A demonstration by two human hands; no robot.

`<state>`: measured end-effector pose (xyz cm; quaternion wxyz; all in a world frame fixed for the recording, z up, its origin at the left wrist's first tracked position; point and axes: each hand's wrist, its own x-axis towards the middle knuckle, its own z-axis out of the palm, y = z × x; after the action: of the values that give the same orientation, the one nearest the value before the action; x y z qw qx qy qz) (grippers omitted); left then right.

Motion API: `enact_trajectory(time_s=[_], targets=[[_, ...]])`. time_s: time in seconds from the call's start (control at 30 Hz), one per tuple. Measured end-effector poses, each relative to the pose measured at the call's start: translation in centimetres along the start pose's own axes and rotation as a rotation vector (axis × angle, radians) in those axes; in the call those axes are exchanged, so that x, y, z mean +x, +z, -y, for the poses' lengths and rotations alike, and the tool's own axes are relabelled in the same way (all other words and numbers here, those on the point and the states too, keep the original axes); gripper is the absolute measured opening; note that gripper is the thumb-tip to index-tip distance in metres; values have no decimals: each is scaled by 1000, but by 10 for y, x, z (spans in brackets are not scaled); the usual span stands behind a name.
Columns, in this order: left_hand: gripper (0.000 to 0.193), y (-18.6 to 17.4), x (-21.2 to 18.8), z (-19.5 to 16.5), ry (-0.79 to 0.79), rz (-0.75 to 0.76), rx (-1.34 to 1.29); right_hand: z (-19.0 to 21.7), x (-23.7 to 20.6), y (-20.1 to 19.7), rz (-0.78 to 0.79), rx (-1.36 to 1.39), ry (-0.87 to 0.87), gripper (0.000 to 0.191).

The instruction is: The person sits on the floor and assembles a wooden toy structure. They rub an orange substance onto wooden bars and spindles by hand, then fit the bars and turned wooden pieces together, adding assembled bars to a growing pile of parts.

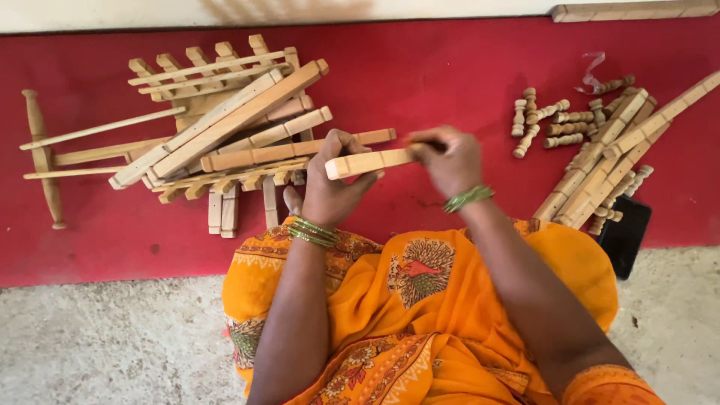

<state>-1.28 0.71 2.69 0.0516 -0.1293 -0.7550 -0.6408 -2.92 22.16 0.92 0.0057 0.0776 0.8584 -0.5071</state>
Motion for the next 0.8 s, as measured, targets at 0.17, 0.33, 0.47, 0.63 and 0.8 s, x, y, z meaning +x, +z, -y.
enact_trajectory(time_s=[0.17,0.33,0.47,0.63,0.8], targets=[[40,0,-4,2,15,-10,43,90,-54,23,114,227,-414,12],[37,0,-5,5,-28,-1,42,98,-48,22,164,210,-444,12],[40,1,-2,9,-26,-18,5,50,-22,12,102,69,-299,12],[41,2,1,10,-24,-13,-25,-27,14,-2,26,59,51,10],[39,4,3,8,-51,-4,-31,-97,39,-16,-95,-22,229,11]])
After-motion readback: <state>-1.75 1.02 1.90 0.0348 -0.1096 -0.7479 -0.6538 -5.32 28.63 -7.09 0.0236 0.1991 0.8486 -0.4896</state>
